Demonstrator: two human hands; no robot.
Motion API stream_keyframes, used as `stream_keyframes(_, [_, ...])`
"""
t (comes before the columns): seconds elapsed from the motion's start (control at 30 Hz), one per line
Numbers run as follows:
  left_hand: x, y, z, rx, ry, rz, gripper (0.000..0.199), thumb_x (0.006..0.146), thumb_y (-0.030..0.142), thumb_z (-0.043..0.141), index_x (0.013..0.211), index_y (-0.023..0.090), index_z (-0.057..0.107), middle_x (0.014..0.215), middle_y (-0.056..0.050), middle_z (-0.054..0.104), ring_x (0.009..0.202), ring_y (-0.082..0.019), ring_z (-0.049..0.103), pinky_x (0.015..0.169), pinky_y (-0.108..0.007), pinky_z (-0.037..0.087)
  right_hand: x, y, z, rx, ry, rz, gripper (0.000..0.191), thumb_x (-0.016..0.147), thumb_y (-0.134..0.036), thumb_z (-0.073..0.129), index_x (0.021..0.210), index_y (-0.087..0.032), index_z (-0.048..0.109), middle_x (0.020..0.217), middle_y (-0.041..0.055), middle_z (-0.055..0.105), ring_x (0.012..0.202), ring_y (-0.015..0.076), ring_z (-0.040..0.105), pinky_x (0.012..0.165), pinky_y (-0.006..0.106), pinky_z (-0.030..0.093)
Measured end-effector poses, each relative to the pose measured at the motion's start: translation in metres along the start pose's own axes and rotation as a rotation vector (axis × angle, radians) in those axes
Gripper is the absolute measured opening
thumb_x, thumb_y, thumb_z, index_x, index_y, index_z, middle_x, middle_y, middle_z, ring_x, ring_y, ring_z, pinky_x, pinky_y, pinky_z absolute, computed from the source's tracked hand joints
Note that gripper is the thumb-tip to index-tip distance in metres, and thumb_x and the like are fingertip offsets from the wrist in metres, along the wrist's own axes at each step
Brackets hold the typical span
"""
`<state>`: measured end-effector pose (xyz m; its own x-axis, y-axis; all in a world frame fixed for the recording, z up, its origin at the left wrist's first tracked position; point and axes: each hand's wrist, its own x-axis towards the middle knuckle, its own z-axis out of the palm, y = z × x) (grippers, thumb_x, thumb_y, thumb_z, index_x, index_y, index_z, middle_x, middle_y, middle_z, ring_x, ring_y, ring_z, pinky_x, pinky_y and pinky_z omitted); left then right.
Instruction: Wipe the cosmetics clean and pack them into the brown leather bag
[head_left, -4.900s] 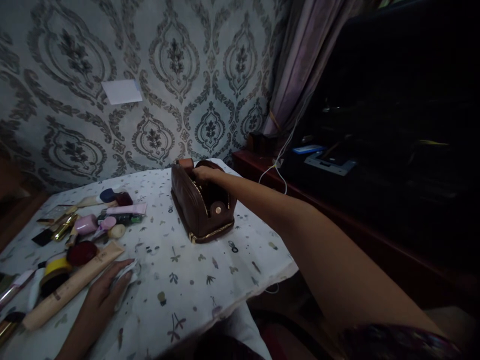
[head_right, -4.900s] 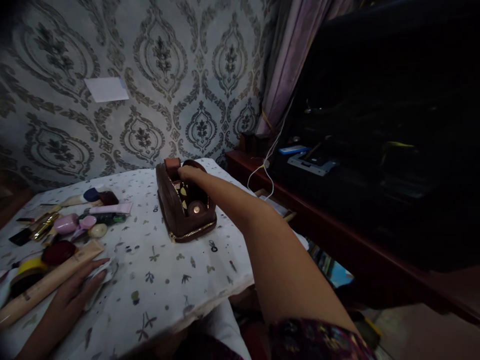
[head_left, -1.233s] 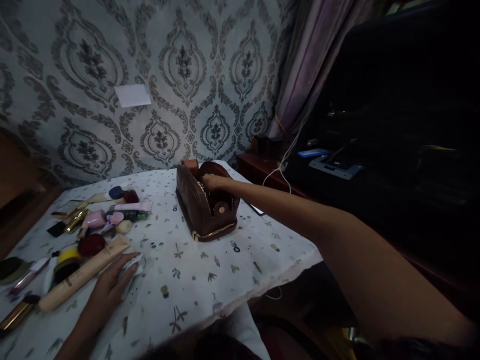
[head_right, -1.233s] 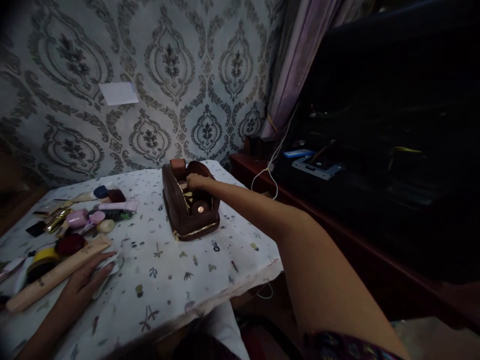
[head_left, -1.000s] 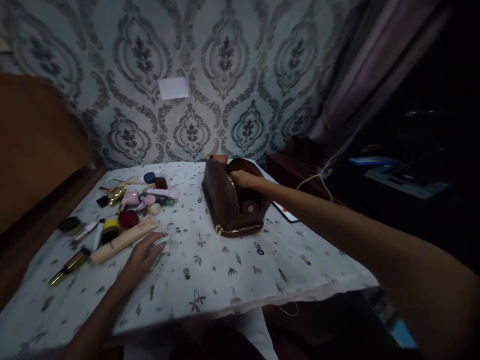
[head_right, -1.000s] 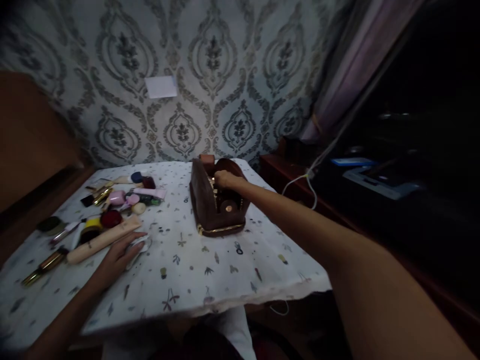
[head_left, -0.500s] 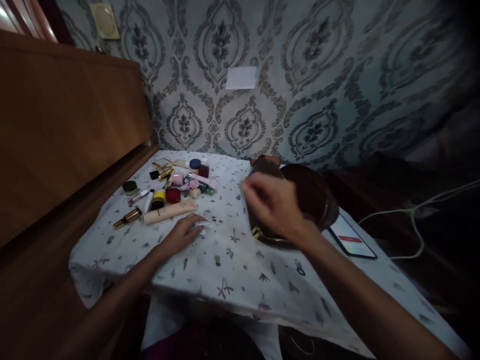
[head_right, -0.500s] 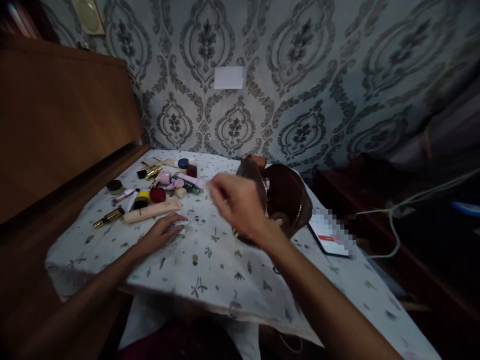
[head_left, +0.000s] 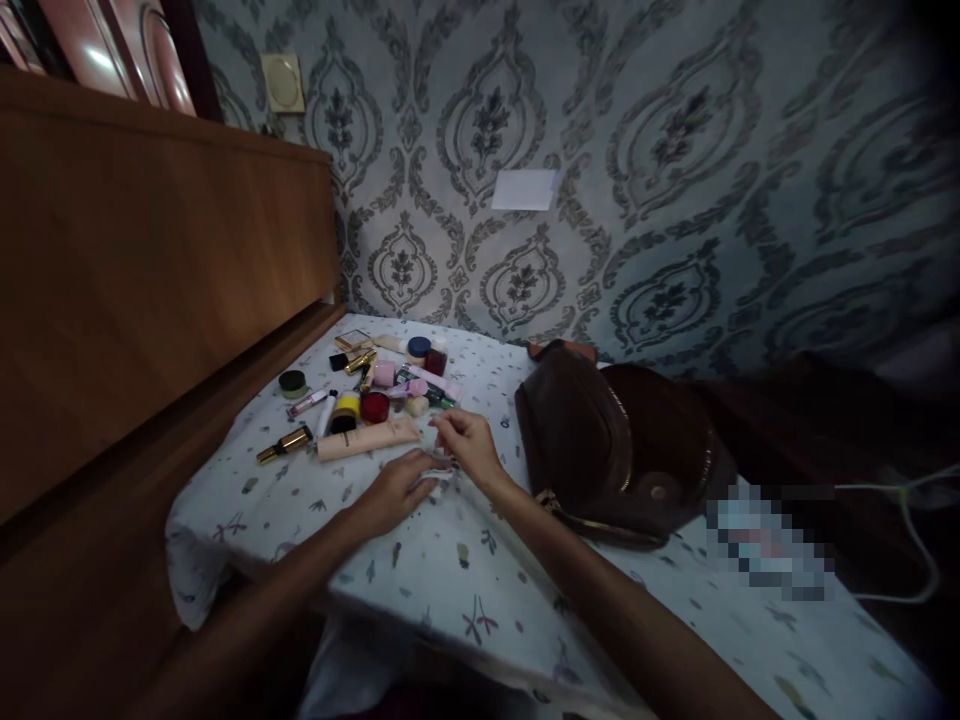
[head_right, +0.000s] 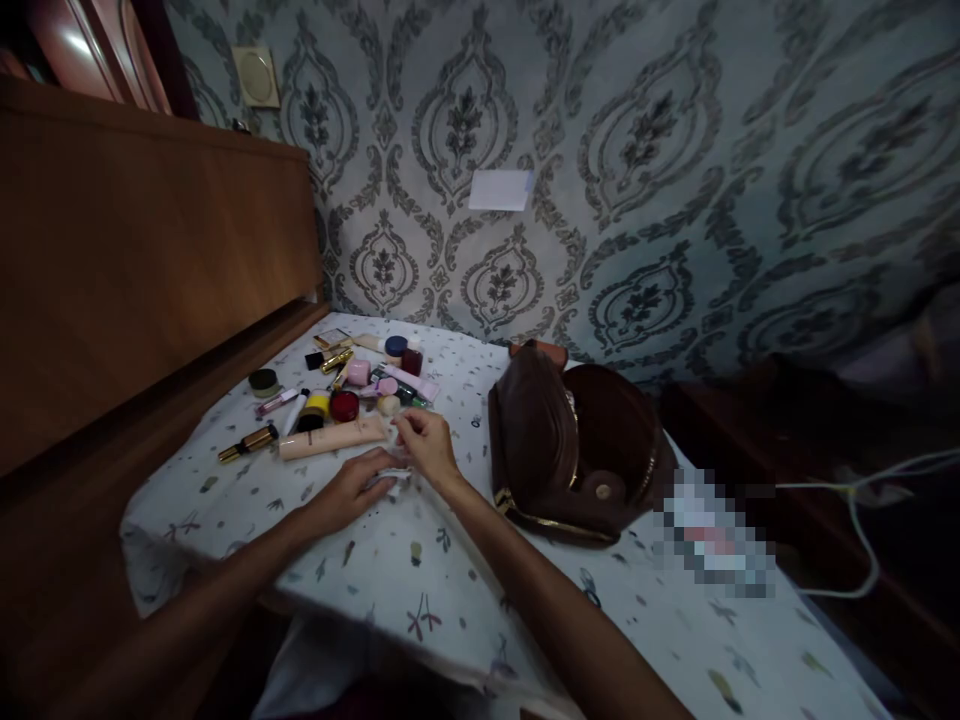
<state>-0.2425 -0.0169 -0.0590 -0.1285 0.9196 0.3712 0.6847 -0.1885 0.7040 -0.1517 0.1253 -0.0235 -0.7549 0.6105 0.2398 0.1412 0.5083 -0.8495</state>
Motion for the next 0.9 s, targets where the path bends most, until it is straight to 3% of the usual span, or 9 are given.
stream_keyframes(0.1, [0.005,0.006,-0.003,0.085,-0.05,-0.003,0.023,0.095,0.021,0.046,0.109,0.017,0.065,0.102,-0.009,0.066,0.097,-0.021,0.063,0.089,-0.032,0.05,0.022,0.008,0.003,-0.071,0.063,0.032,0.027,0.089,-0.035,0.046,0.08,-0.016,0.063,0.062,0.0005,0.063,0.052,0.0138,0.056,0.052,0.023,0.046])
stream_keyframes(0.2, [0.02,0.01,-0.004,0.22,-0.198,0.021,0.023,0.092,0.015,0.047,0.105,0.016,0.066,0.102,-0.01,0.066,0.098,-0.023,0.064,0.089,-0.034,0.051,0.041,0.003,0.004,-0.135,0.078,-0.023,0.025,0.089,-0.033,0.05,0.082,-0.016,0.066,0.071,0.0024,0.066,0.064,0.016,0.06,0.063,0.025,0.048])
stream_keyframes(0.33, [0.045,0.013,0.004,0.354,-0.334,0.077,0.021,0.09,0.013,0.05,0.1,0.015,0.067,0.105,-0.012,0.069,0.099,-0.025,0.067,0.089,-0.035,0.053,0.068,-0.016,0.013,-0.364,0.021,-0.238,0.017,0.09,-0.023,0.055,0.092,-0.016,0.07,0.095,0.0075,0.069,0.091,0.0203,0.061,0.086,0.031,0.046])
stream_keyframes(0.43, [0.059,0.011,0.016,0.395,-0.328,0.087,0.02,0.091,0.015,0.05,0.102,0.014,0.067,0.108,-0.014,0.071,0.101,-0.027,0.068,0.089,-0.038,0.054,0.091,-0.028,0.029,-0.663,-0.211,-0.483,0.029,0.089,-0.01,0.053,0.112,-0.016,0.068,0.114,0.0113,0.066,0.109,0.0231,0.056,0.096,0.034,0.042])
stream_keyframes(0.53, [0.066,0.003,0.026,0.414,-0.298,0.088,0.022,0.093,0.02,0.051,0.108,0.012,0.065,0.112,-0.016,0.071,0.106,-0.03,0.067,0.09,-0.041,0.054,0.113,-0.03,0.047,-0.854,-0.39,-0.572,0.042,0.088,-0.005,0.05,0.125,-0.018,0.064,0.123,0.0123,0.062,0.115,0.0256,0.052,0.096,0.037,0.041])
stream_keyframes(0.73, [0.067,-0.011,0.029,0.319,-0.22,0.12,0.025,0.095,0.022,0.05,0.114,0.016,0.064,0.115,-0.01,0.072,0.11,-0.024,0.067,0.096,-0.035,0.052,0.14,-0.031,0.062,-1.007,-0.498,-0.621,0.038,0.095,-0.01,0.045,0.124,-0.025,0.065,0.12,0.0107,0.061,0.115,0.0246,0.052,0.09,0.036,0.043])
stream_keyframes(0.9, [0.068,-0.011,0.025,0.204,-0.199,0.123,0.025,0.092,0.019,0.052,0.113,0.016,0.067,0.119,-0.011,0.072,0.113,-0.024,0.066,0.099,-0.036,0.051,0.138,-0.032,0.055,-1.076,-0.45,-0.633,0.029,0.099,-0.017,0.044,0.12,-0.023,0.063,0.119,0.0105,0.064,0.111,0.0244,0.057,0.086,0.034,0.043])
